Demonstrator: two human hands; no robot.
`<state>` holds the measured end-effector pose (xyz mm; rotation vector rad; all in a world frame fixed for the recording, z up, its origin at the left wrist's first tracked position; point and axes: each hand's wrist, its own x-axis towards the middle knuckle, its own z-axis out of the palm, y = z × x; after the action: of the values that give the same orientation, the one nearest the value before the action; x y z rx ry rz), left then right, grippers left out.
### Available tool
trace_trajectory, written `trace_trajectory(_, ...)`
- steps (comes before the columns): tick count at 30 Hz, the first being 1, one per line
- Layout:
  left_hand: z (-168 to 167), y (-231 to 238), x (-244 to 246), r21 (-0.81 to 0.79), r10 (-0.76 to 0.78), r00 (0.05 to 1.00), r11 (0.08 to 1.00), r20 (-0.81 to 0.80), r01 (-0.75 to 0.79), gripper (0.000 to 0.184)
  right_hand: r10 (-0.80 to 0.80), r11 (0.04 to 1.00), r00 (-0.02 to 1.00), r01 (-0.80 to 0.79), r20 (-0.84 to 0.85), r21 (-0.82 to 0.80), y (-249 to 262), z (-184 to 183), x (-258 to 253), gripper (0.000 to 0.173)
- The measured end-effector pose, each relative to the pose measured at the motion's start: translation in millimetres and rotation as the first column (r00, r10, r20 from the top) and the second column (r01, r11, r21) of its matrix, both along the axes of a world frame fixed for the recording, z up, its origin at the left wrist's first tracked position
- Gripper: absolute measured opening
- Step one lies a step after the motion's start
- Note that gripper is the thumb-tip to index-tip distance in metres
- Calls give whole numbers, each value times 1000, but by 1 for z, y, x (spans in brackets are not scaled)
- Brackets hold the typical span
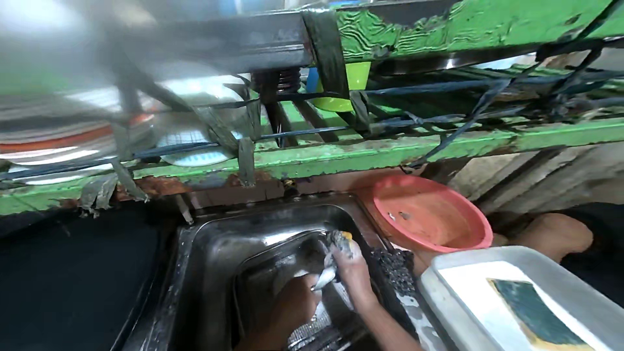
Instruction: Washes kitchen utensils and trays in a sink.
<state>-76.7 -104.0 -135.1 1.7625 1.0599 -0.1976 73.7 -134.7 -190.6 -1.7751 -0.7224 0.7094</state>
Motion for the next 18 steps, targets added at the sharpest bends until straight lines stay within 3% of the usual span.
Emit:
trace_trajectory(2, -4, 7, -3, 23, 12, 1000, 1000, 7, -12, 37, 46, 977, 994, -65, 99, 203, -14, -7, -24, 60)
trace_trajectory(3, -5, 8, -6, 46, -16, 1000, 999, 5, 16, 36, 51, 968, 996, -66, 68, 243, -16, -10, -28, 62)
trace_trajectory(7, 1, 7, -16, 103, -166, 985, 980, -42, 170, 36, 8, 1000, 959, -3, -284, 19, 9, -3, 8, 58)
trace_trajectory(10, 6, 3, -23, 158, -161, 985, 973, -59, 168, 39, -22, 996, 959, -3, -281, -86, 20, 6, 28, 54)
trace_trajectory(13, 6, -1, -28, 369, -122, 959, 905, -257, 214, 53, -56, 989, 956, 12, -287, -151, 17, 5, 34, 52)
trace_trajectory(16, -1, -1, -37, 523, -86, 924, 803, -373, 286, 61, -117, 981, 888, 35, -444, -190, 10, -1, 35, 43)
trace_trajectory(18, -9, 0, -43, 481, -79, 926, 836, -369, 263, 57, -137, 985, 808, 49, -573, -167, 6, -6, 35, 39)
